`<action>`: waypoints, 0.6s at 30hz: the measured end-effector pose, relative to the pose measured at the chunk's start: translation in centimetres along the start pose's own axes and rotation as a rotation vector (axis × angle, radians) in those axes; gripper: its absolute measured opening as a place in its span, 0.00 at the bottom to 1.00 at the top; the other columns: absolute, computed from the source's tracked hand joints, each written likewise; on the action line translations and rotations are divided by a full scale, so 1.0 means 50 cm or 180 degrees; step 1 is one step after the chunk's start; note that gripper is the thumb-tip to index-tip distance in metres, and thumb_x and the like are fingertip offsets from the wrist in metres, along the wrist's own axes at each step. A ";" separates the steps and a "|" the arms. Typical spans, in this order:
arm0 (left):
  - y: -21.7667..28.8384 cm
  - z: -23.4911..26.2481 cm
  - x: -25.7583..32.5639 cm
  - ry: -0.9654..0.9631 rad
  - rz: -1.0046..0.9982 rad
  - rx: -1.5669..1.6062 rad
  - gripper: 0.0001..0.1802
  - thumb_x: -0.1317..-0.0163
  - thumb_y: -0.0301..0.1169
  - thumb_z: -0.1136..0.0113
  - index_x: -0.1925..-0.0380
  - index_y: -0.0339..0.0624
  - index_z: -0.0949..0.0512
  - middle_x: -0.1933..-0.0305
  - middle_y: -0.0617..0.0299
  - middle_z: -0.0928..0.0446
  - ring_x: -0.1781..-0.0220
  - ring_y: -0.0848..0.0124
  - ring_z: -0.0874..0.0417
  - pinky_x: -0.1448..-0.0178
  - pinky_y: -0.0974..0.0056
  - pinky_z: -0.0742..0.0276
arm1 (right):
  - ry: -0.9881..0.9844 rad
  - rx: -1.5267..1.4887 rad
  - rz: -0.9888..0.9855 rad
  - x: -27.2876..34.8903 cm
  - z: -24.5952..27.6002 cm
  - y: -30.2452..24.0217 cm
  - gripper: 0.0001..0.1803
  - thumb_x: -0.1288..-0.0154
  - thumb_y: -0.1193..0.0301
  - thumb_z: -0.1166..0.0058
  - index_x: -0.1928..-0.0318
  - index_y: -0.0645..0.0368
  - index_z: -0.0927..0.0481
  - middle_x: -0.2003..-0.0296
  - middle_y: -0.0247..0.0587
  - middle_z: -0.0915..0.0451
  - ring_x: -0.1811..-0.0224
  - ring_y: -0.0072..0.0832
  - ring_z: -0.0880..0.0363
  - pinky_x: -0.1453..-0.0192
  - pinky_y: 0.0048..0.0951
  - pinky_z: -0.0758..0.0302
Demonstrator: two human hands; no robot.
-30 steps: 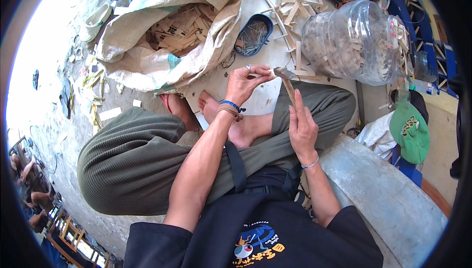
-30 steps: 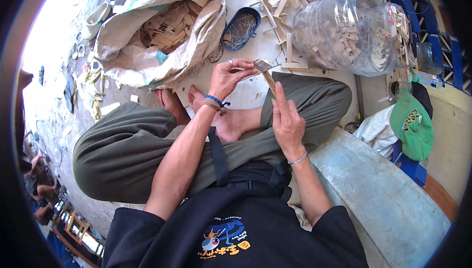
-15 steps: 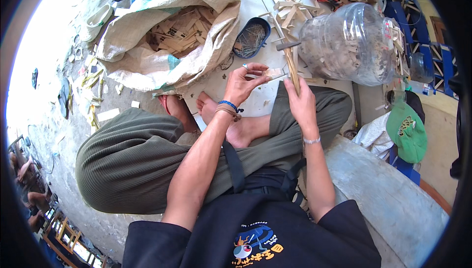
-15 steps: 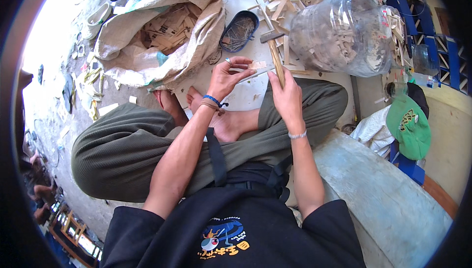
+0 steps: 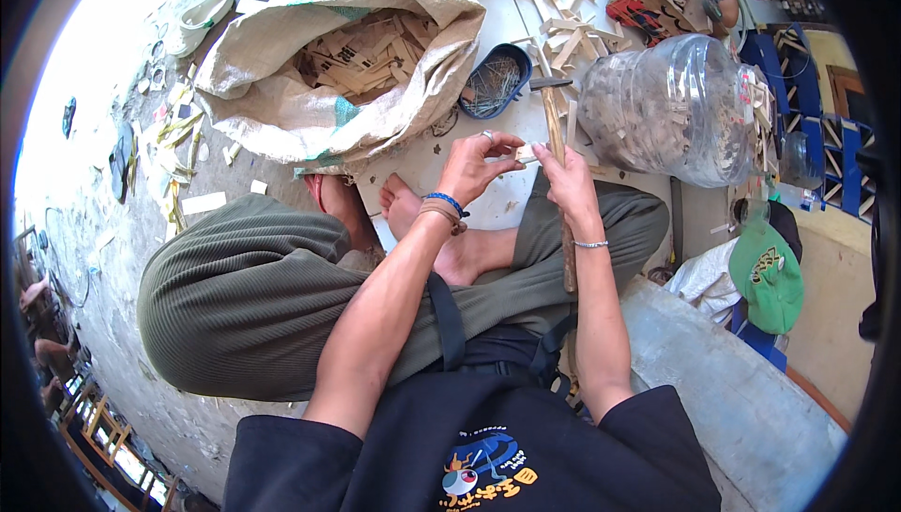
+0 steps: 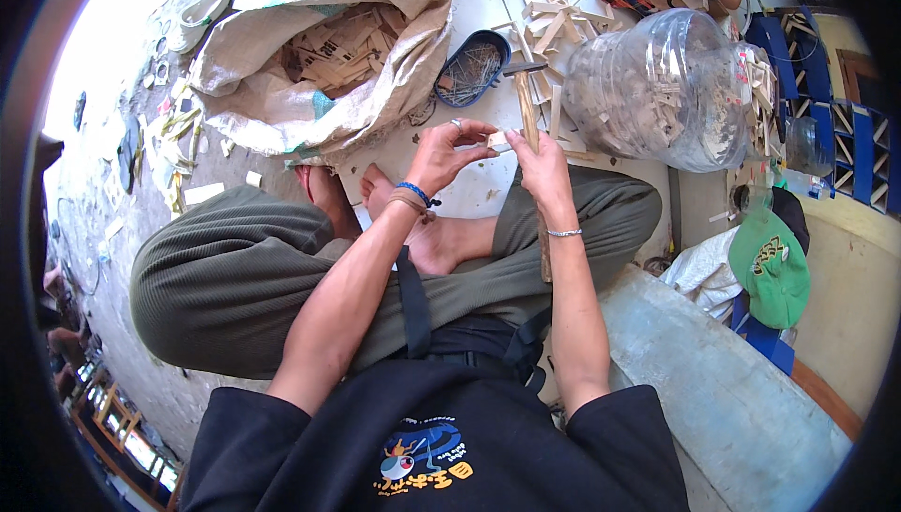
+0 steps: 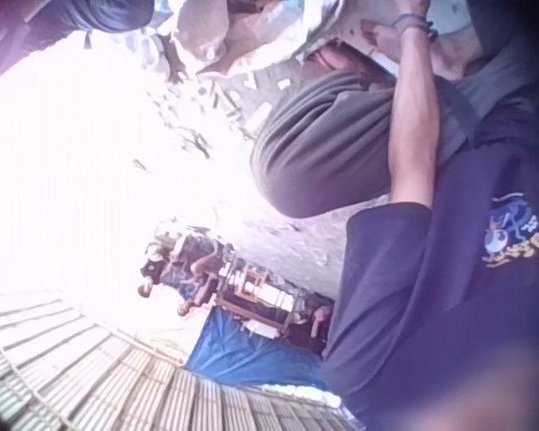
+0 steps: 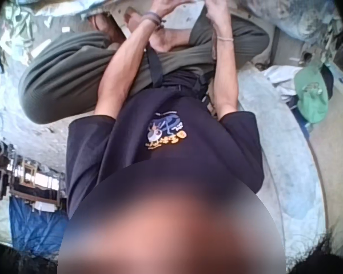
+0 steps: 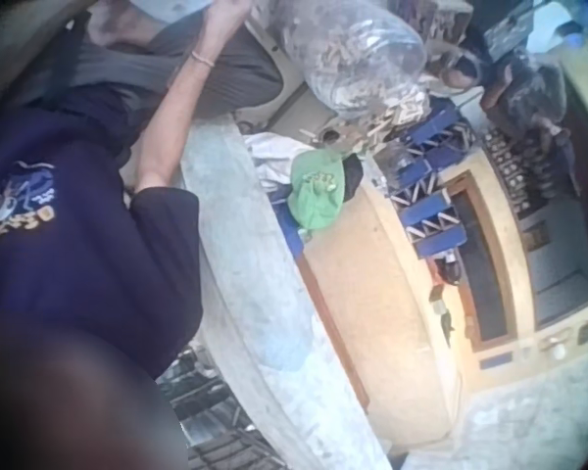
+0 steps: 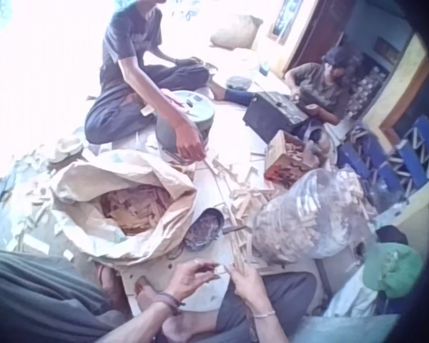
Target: The person sits on the floor and repeatedly picks small wooden pieces from a sack, inserts a nail, and taps it with a hammer. They occasionally inspect the pieces and place them into a plastic container.
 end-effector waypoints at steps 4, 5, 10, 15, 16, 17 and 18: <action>-0.011 -0.002 -0.004 -0.0005 0.0075 0.0068 0.18 0.40 0.26 0.23 0.49 0.36 0.13 0.51 0.57 0.10 0.46 0.66 0.08 0.42 0.62 0.13 | -0.0117 0.0020 0.0203 -0.004 -0.005 -0.011 0.18 0.23 0.53 0.37 0.62 0.54 0.21 0.77 0.21 0.33 0.83 0.11 0.38 0.82 0.20 0.40; -0.010 -0.002 -0.005 -0.0001 0.0037 0.0108 0.18 0.39 0.26 0.23 0.49 0.36 0.13 0.51 0.57 0.09 0.47 0.66 0.08 0.43 0.62 0.13 | -0.0143 -0.0043 0.0201 -0.003 -0.005 -0.012 0.18 0.23 0.53 0.38 0.61 0.54 0.21 0.77 0.20 0.33 0.82 0.11 0.39 0.82 0.20 0.41; -0.011 0.001 -0.002 0.0035 0.0107 -0.0031 0.17 0.38 0.25 0.25 0.49 0.35 0.12 0.53 0.56 0.09 0.47 0.67 0.08 0.44 0.64 0.13 | -0.0089 0.0009 0.0140 0.000 0.000 -0.014 0.16 0.21 0.60 0.39 0.60 0.62 0.17 0.74 0.21 0.27 0.71 0.13 0.36 0.68 0.24 0.36; -0.005 0.001 -0.003 0.0042 0.0088 -0.0116 0.17 0.37 0.26 0.26 0.48 0.35 0.12 0.53 0.56 0.09 0.48 0.70 0.08 0.46 0.65 0.13 | 0.0005 0.0058 0.0261 -0.009 0.002 -0.004 0.18 0.23 0.58 0.37 0.60 0.63 0.17 0.74 0.24 0.26 0.71 0.15 0.34 0.67 0.26 0.33; -0.007 0.001 -0.003 0.0022 0.0146 -0.0141 0.17 0.37 0.26 0.26 0.48 0.35 0.12 0.53 0.57 0.09 0.49 0.70 0.08 0.46 0.66 0.13 | 0.0034 0.0096 0.0284 -0.011 0.004 0.000 0.18 0.24 0.58 0.37 0.60 0.63 0.17 0.75 0.25 0.26 0.71 0.16 0.34 0.67 0.27 0.33; -0.004 0.000 -0.003 0.0005 0.0101 -0.0104 0.17 0.37 0.26 0.26 0.48 0.36 0.12 0.54 0.57 0.09 0.49 0.71 0.08 0.46 0.66 0.13 | 0.0048 0.0135 0.0279 -0.015 0.005 0.006 0.19 0.24 0.57 0.36 0.60 0.63 0.16 0.75 0.26 0.26 0.71 0.16 0.33 0.67 0.27 0.32; -0.005 0.000 -0.001 -0.0019 0.0125 -0.0113 0.17 0.37 0.26 0.26 0.48 0.36 0.12 0.54 0.57 0.09 0.50 0.71 0.08 0.47 0.66 0.13 | 0.0058 0.0175 0.0274 -0.018 0.005 0.011 0.20 0.25 0.56 0.36 0.60 0.63 0.16 0.76 0.28 0.25 0.71 0.17 0.33 0.66 0.28 0.31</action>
Point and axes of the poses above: each hand's wrist, its own x-axis away from the middle knuckle, its own z-axis out of the back of the hand, y = z × x, the point moved 9 cm from there along -x, towards the middle knuckle
